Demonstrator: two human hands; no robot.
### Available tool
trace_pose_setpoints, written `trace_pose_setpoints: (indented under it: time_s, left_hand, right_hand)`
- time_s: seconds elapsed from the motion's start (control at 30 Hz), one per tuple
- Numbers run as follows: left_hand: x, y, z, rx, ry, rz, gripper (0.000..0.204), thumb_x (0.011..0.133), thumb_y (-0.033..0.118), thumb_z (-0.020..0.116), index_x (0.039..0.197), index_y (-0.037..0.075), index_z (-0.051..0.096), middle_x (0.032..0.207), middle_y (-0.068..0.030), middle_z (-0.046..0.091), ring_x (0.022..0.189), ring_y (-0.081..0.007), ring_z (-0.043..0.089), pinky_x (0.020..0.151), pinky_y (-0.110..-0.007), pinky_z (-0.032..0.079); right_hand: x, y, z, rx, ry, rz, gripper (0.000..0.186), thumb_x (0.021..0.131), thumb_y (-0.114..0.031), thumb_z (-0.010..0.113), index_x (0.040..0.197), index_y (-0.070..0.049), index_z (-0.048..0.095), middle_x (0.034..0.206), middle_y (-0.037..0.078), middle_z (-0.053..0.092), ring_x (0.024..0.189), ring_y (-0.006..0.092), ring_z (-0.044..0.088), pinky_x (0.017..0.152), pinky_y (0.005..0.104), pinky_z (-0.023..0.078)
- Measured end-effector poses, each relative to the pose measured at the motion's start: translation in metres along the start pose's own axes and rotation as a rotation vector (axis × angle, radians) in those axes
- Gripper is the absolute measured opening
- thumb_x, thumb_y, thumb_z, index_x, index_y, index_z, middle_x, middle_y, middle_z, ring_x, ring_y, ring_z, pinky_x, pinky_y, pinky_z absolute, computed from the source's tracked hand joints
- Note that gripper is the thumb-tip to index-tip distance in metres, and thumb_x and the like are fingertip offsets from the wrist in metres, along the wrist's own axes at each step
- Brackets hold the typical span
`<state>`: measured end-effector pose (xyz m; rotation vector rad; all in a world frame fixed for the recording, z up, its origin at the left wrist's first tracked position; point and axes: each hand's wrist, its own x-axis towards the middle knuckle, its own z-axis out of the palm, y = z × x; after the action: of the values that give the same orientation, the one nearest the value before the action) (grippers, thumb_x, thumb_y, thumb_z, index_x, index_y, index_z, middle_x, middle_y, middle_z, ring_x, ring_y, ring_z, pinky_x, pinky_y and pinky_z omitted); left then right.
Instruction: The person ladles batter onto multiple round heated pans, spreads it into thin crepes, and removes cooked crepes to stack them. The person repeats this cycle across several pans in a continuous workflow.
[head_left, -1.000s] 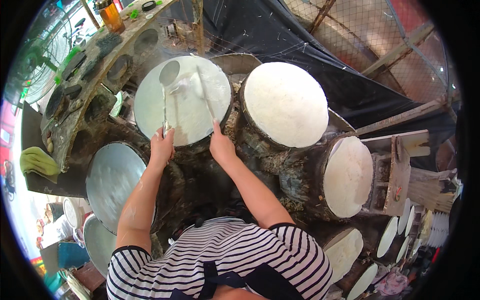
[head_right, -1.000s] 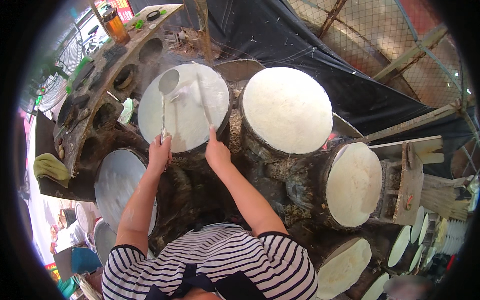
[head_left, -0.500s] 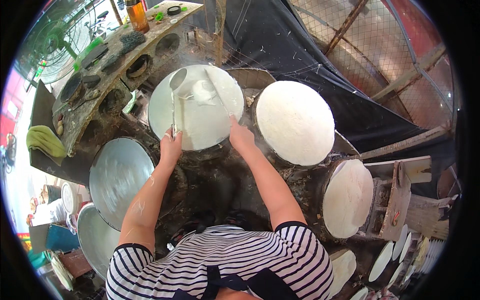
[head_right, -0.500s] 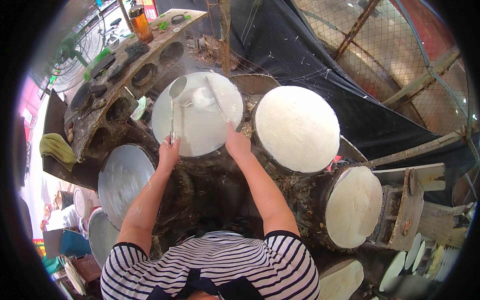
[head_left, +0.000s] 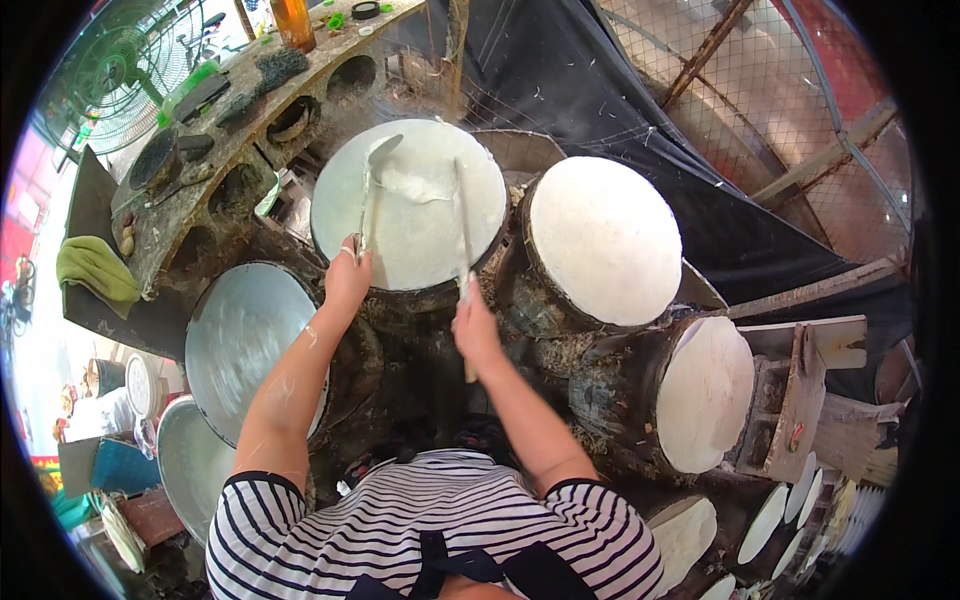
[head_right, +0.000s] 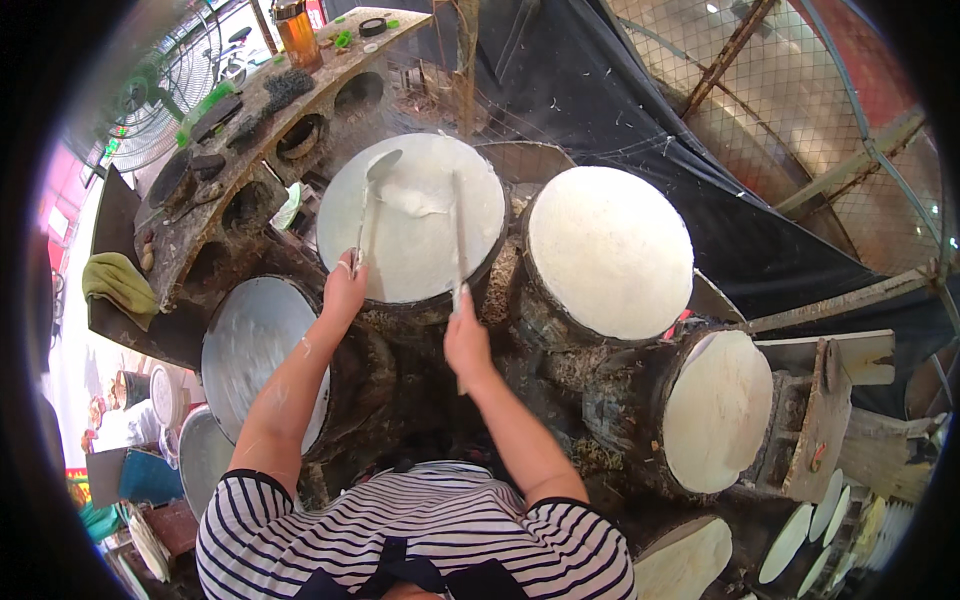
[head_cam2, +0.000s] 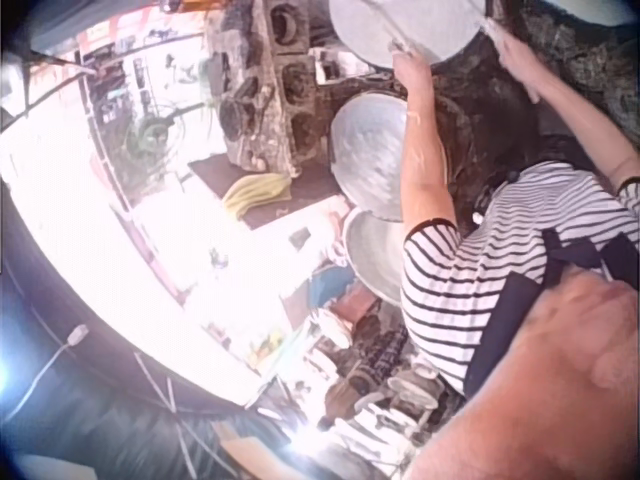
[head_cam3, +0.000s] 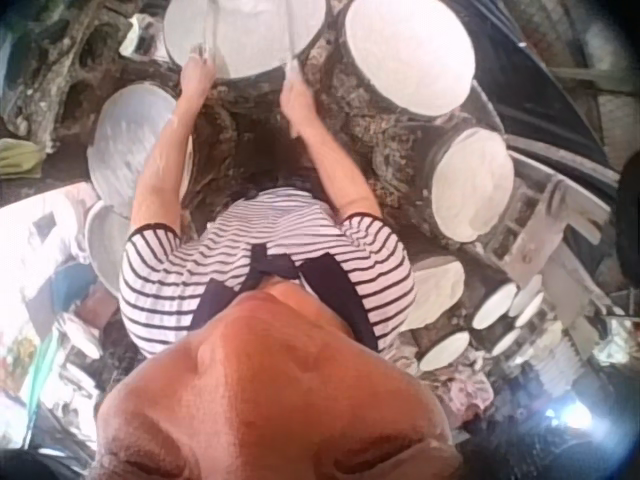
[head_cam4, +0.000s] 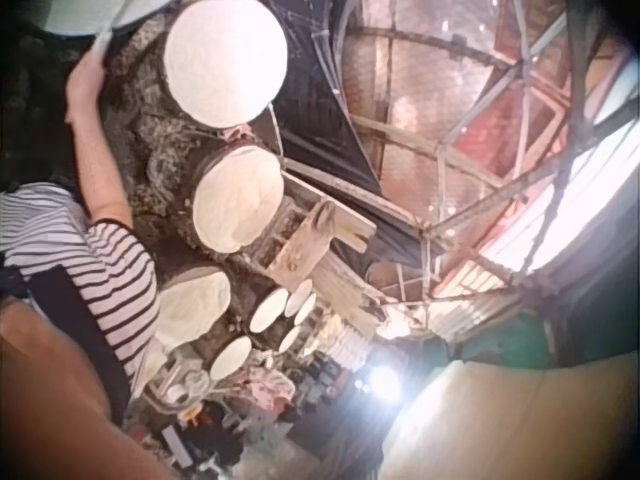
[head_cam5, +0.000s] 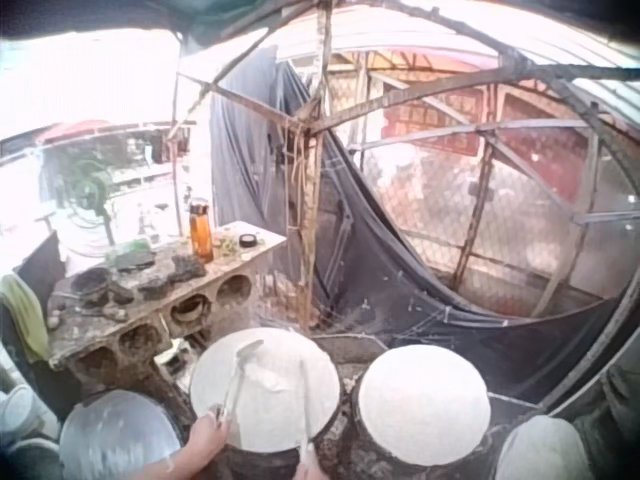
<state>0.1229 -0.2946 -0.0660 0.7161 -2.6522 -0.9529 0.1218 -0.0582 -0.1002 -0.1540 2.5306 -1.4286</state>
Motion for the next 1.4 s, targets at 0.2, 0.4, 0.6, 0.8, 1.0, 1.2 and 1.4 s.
trace_pose_setpoints:
  time_s: [0.2,0.4,0.6,0.8,1.0,1.2,1.4]
  left_hand:
    - [-0.022,-0.002,-0.012,-0.043,-0.113,-0.007,0.03,0.087,0.02,0.052,0.108,-0.001,0.05,0.067,-0.018,0.058,0.059,-0.0318,0.06,0.054,-0.04,0.047]
    - [-0.048,0.071,-0.074,-1.492,-0.401,-0.763,0.023,0.092,0.022,0.048,0.079,0.002,0.049,0.057,-0.0017,0.047,0.042,-0.0114,0.047,0.033,-0.024,0.034]
    - [-0.064,0.086,-0.148,-2.641,-0.651,-0.625,0.023,0.095,0.02,0.041,0.08,0.002,0.041,0.063,-0.0013,0.044,0.041,-0.0068,0.04,0.036,-0.019,0.039]
    - [-0.095,0.112,-0.208,-2.494,-0.571,-0.31,0.029,0.098,0.024,0.036,0.077,0.004,0.038,0.062,-0.0011,0.037,0.043,-0.0083,0.037,0.033,-0.022,0.034]
    - [-0.162,0.081,-0.247,-2.162,-0.314,-0.21,0.032,0.1,0.029,0.026,0.08,0.005,0.034,0.066,-0.0023,0.033,0.042,-0.011,0.033,0.032,-0.024,0.029]
    - [-0.284,0.017,-0.287,-1.893,0.187,-0.305,0.024,0.1,0.022,0.031,0.093,0.001,0.039,0.065,-0.0001,0.034,0.039,-0.0069,0.033,0.026,-0.02,0.027]
    - [-0.386,-0.051,-0.293,-1.688,0.431,-0.394,0.029,0.099,0.025,0.036,0.102,-0.002,0.047,0.067,-0.0008,0.042,0.038,-0.0053,0.033,0.026,-0.019,0.027]
  right_hand:
    - [-0.03,-0.04,0.087,0.639,-0.158,0.194,0.05,0.094,-0.016,0.038,0.142,-0.019,0.024,0.054,0.001,0.042,0.037,0.0116,0.038,0.034,0.0279,0.034]
    - [0.002,-0.06,0.081,0.729,-0.192,0.079,0.04,0.093,-0.027,0.045,0.129,-0.011,0.046,0.07,0.015,0.054,0.059,0.0213,0.053,0.058,0.0339,0.043]
    - [0.019,-0.03,0.006,0.047,0.079,-0.29,0.036,0.091,-0.028,0.049,0.125,-0.016,0.05,0.082,0.02,0.061,0.072,0.0376,0.061,0.063,0.0425,0.048]
    - [0.076,-0.024,-0.056,-0.852,-0.022,-0.47,0.034,0.088,-0.027,0.048,0.121,-0.019,0.048,0.074,0.017,0.06,0.064,0.0363,0.061,0.056,0.0468,0.048]
    - [0.066,-0.041,-0.048,-0.746,-0.174,-0.551,0.033,0.088,-0.027,0.045,0.119,-0.016,0.048,0.085,0.02,0.063,0.075,0.0394,0.061,0.065,0.052,0.047]
    - [0.059,-0.005,-0.089,-0.512,0.081,-0.25,0.036,0.089,-0.03,0.047,0.122,-0.016,0.05,0.079,0.021,0.063,0.076,0.0402,0.061,0.067,0.0503,0.047]
    - [-0.089,-0.043,-0.052,-0.017,-0.026,-0.327,0.042,0.086,-0.024,0.057,0.125,-0.009,0.049,0.093,0.024,0.062,0.085,0.0351,0.063,0.072,0.0386,0.049]
